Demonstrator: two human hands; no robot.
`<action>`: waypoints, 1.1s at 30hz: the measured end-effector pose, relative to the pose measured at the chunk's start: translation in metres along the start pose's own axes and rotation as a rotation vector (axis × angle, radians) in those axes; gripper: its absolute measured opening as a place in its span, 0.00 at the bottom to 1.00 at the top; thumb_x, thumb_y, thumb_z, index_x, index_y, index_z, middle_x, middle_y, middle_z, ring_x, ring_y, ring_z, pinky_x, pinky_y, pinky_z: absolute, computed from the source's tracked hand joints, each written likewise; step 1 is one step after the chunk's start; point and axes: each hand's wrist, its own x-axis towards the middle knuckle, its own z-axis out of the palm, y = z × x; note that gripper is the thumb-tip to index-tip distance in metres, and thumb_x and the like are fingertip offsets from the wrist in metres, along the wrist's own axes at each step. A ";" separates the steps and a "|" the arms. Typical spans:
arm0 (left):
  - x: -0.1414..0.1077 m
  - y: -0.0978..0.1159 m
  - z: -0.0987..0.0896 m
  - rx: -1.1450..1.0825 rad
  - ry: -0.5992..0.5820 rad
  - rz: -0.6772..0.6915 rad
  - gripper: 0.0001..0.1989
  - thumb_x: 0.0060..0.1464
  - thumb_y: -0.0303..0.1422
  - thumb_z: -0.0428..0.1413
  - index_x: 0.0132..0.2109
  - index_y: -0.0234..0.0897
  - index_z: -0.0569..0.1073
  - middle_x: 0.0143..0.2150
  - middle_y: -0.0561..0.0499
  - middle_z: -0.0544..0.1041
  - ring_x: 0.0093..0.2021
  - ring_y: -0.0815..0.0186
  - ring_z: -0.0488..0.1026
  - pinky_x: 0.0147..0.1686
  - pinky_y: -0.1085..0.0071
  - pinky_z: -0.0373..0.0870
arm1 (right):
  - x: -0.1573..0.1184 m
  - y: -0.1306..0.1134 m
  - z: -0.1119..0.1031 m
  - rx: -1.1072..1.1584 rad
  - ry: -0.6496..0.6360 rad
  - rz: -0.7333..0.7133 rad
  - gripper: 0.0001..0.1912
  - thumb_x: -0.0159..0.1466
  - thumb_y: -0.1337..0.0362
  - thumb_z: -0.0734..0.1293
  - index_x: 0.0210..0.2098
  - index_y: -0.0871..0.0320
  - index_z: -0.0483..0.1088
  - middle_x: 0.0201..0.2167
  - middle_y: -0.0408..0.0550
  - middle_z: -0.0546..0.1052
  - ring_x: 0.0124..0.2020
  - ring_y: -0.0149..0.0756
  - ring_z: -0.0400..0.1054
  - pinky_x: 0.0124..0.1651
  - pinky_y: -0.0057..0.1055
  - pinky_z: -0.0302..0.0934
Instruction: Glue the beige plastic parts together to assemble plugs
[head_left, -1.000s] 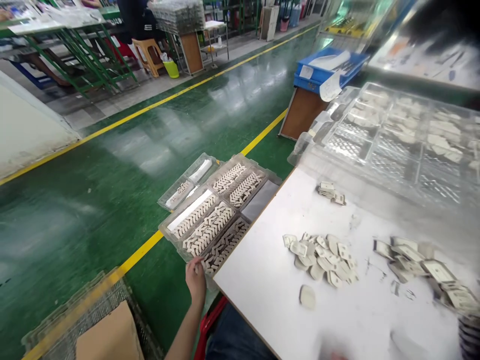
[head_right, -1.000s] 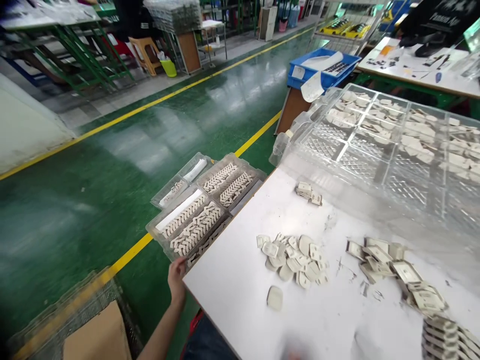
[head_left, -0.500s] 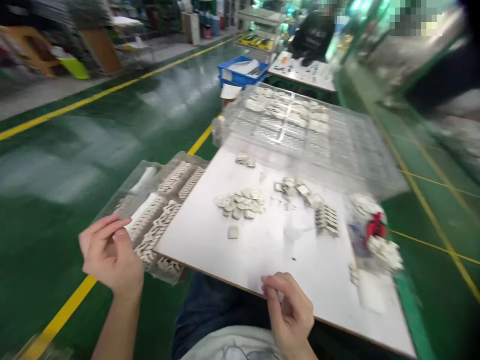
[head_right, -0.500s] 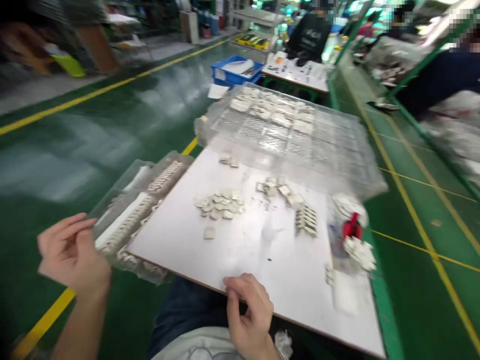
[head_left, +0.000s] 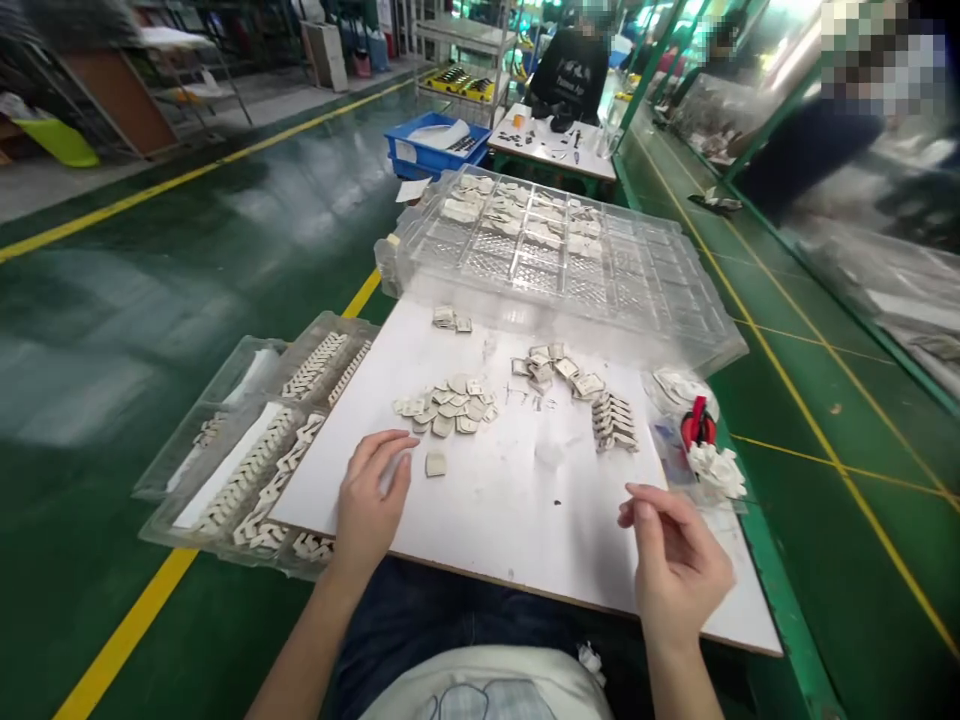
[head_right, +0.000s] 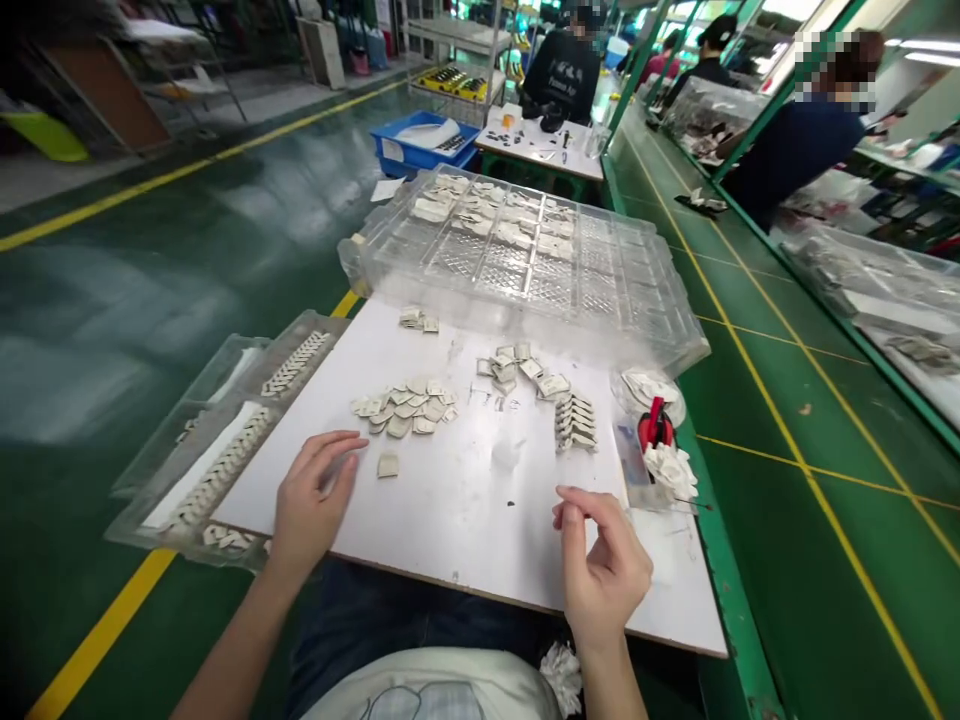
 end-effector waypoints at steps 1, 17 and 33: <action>-0.001 0.001 0.000 0.001 -0.004 0.005 0.12 0.65 0.34 0.52 0.45 0.39 0.81 0.48 0.45 0.81 0.50 0.58 0.78 0.53 0.62 0.73 | -0.007 0.001 0.004 -0.004 -0.041 -0.020 0.08 0.68 0.72 0.68 0.43 0.56 0.78 0.28 0.43 0.75 0.27 0.32 0.69 0.30 0.31 0.63; -0.004 0.008 -0.005 -0.158 0.011 -0.221 0.12 0.64 0.37 0.53 0.43 0.40 0.81 0.32 0.50 0.82 0.41 0.59 0.79 0.46 0.65 0.74 | 0.094 0.093 -0.015 -0.818 -0.690 -0.301 0.38 0.60 0.75 0.61 0.69 0.63 0.53 0.71 0.73 0.55 0.71 0.68 0.53 0.64 0.63 0.61; -0.004 0.008 -0.006 -0.231 -0.005 -0.291 0.11 0.62 0.38 0.55 0.43 0.39 0.80 0.33 0.50 0.82 0.39 0.61 0.79 0.45 0.67 0.73 | 0.102 0.092 -0.002 -0.696 -0.928 0.017 0.45 0.59 0.64 0.65 0.72 0.61 0.44 0.54 0.60 0.66 0.58 0.55 0.66 0.65 0.50 0.60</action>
